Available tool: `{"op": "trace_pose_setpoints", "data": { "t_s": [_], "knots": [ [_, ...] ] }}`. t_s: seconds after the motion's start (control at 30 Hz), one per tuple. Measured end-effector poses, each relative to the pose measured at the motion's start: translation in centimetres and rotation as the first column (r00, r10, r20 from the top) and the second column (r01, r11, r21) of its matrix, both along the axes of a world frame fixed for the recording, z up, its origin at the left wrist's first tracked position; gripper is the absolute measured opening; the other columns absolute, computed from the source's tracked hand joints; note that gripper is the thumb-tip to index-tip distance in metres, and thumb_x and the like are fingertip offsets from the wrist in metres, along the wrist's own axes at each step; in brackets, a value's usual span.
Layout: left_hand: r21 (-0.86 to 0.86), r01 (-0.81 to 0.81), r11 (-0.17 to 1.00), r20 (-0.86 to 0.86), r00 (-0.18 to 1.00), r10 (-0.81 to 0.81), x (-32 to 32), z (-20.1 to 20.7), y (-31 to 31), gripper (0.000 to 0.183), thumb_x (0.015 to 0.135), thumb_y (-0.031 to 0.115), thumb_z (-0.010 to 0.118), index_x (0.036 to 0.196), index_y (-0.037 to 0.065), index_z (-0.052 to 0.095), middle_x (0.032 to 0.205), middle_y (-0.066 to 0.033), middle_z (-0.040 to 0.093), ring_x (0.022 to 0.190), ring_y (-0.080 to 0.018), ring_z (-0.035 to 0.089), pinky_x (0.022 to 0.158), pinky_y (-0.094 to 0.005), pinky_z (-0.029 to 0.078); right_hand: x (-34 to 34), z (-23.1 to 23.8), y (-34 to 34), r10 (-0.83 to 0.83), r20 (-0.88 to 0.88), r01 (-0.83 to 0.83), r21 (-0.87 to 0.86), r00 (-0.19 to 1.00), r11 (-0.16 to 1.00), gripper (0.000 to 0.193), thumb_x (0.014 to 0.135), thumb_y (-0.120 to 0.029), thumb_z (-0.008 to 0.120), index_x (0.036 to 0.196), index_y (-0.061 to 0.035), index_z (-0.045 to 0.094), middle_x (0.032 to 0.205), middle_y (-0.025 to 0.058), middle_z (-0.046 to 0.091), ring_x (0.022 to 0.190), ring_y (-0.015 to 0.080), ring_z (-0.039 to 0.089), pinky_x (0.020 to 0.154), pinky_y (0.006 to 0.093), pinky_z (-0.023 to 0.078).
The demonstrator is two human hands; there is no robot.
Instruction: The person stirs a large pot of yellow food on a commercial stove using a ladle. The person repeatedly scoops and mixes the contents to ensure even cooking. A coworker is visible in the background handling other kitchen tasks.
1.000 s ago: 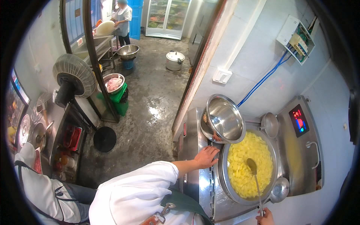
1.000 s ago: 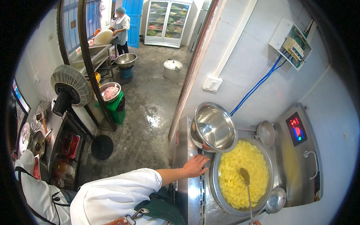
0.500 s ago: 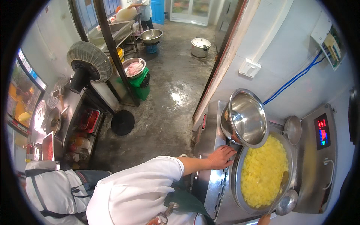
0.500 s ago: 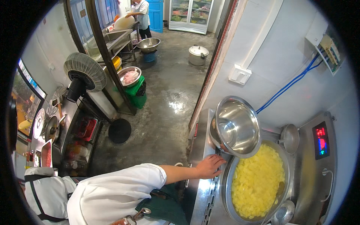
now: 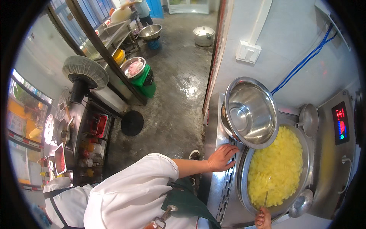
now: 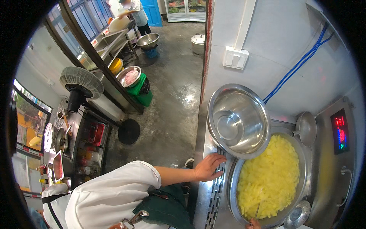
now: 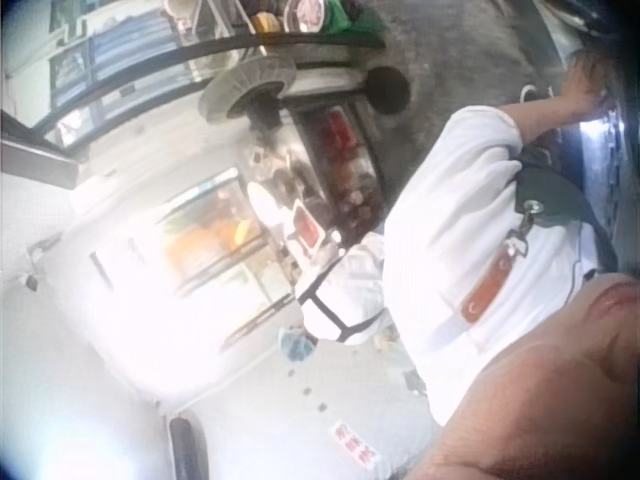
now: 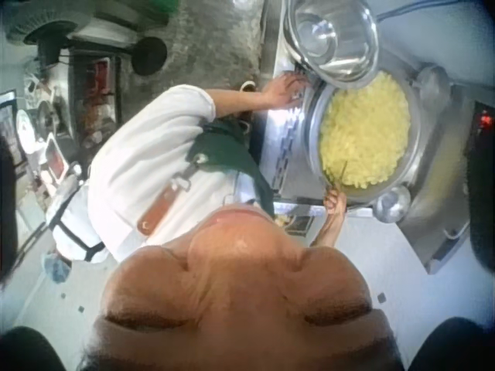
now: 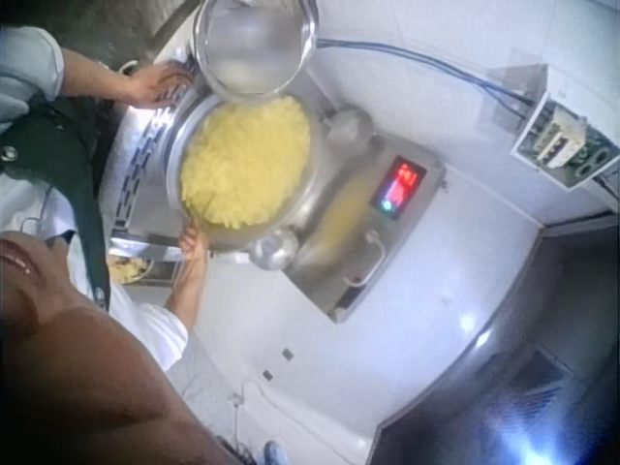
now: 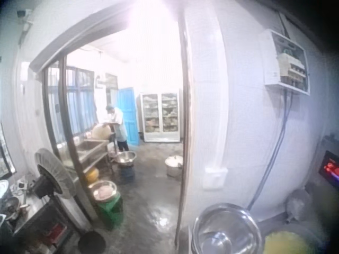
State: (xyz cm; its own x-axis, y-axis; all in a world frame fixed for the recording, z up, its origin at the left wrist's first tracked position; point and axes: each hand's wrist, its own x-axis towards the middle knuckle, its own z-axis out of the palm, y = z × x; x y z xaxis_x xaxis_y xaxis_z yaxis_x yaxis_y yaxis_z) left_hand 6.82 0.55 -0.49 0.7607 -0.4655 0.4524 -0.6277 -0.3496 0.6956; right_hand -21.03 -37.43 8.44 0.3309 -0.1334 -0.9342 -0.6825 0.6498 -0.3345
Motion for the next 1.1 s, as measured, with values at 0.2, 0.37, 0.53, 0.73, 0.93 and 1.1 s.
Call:
{"op": "trace_pose_setpoints", "data": {
  "t_s": [0.2, 0.37, 0.53, 0.73, 0.93, 1.1],
  "knots": [
    [0.046, -0.021, 0.999, 0.077, 0.997, 0.017, 0.2, 1.2, 0.1, 0.058, 0.085, 0.024, 0.072, 0.134, 0.001, 0.052, 0.134, -0.0183, 0.056, 0.126, -0.0381, 0.053, 0.112, -0.0491, 0.040, 5.2, -3.4, 0.2, -0.292, 0.320, 0.152, 0.398, 0.902, 0.905, 0.005, 0.099, -0.012, 0.056, 0.099, -0.0066, 0.054, 0.059, 0.0010, 0.055, 0.034, 0.0115, 0.045, 0.028, 0.0292, 0.029],
    [0.247, 0.000, 0.969, -0.075, 0.997, 0.019, 0.7, 0.5, 0.0, 0.063, 0.085, 0.030, 0.077, 0.139, 0.007, 0.054, 0.144, -0.0177, 0.054, 0.135, -0.0380, 0.050, 0.115, -0.0498, 0.040, 5.1, -2.7, 4.3, -0.081, 0.454, 0.129, -0.075, 0.887, 0.989, 0.009, 0.091, -0.014, 0.067, 0.092, -0.0168, 0.058, 0.059, -0.0092, 0.041, 0.041, 0.0042, 0.034, 0.034, 0.0233, 0.025],
    [0.130, -0.013, 0.991, 0.077, 0.997, 0.003, 0.8, 0.0, -0.7, 0.061, 0.080, 0.018, 0.076, 0.134, 0.003, 0.053, 0.135, -0.0207, 0.057, 0.123, -0.0408, 0.054, 0.105, -0.0496, 0.043, 2.5, 3.2, 8.6, -0.172, 0.443, 0.133, 0.118, 0.880, 0.984, 0.017, 0.095, -0.001, 0.062, 0.097, -0.0169, 0.056, 0.058, -0.0078, 0.039, 0.036, 0.0029, 0.028, 0.028, 0.0237, 0.016],
    [0.089, -0.004, 0.996, 0.210, 0.978, -0.015, 0.8, 0.3, -0.7, 0.058, 0.082, 0.016, 0.075, 0.133, 0.002, 0.052, 0.131, -0.0194, 0.058, 0.118, -0.0413, 0.055, 0.102, -0.0494, 0.042, 0.0, 9.1, 13.3, 0.060, 0.293, 0.049, -0.352, 0.954, 0.935, 0.014, 0.091, -0.004, 0.062, 0.096, -0.0116, 0.051, 0.057, -0.0023, 0.042, 0.033, 0.0092, 0.033, 0.030, 0.0281, 0.022],
    [0.132, -0.061, 0.989, 0.140, 0.989, 0.043, 0.1, 0.8, -0.4, 0.058, 0.080, 0.019, 0.076, 0.131, 0.003, 0.054, 0.128, -0.0216, 0.062, 0.119, -0.0423, 0.058, 0.105, -0.0502, 0.046, -6.2, 9.6, 9.6, 0.402, 0.045, -0.183, -0.839, 0.914, 0.512, 0.011, 0.092, -0.002, 0.057, 0.095, -0.0082, 0.048, 0.060, 0.0044, 0.048, 0.036, 0.0175, 0.049, 0.032, 0.0350, 0.036],
    [0.193, -0.036, 0.980, 0.177, 0.984, 0.001, -0.5, 1.0, -0.3, 0.054, 0.088, 0.032, 0.069, 0.132, 0.003, 0.055, 0.130, -0.0162, 0.058, 0.122, -0.0357, 0.055, 0.110, -0.0487, 0.041, -9.2, 2.0, -2.4, 0.244, -0.562, -0.441, -0.798, 0.790, -0.411, 0.042, 0.082, -0.001, 0.059, 0.123, 0.0064, 0.054, 0.093, 0.0262, 0.064, 0.084, 0.0440, 0.061, 0.074, 0.0465, 0.051]
  ]
}}
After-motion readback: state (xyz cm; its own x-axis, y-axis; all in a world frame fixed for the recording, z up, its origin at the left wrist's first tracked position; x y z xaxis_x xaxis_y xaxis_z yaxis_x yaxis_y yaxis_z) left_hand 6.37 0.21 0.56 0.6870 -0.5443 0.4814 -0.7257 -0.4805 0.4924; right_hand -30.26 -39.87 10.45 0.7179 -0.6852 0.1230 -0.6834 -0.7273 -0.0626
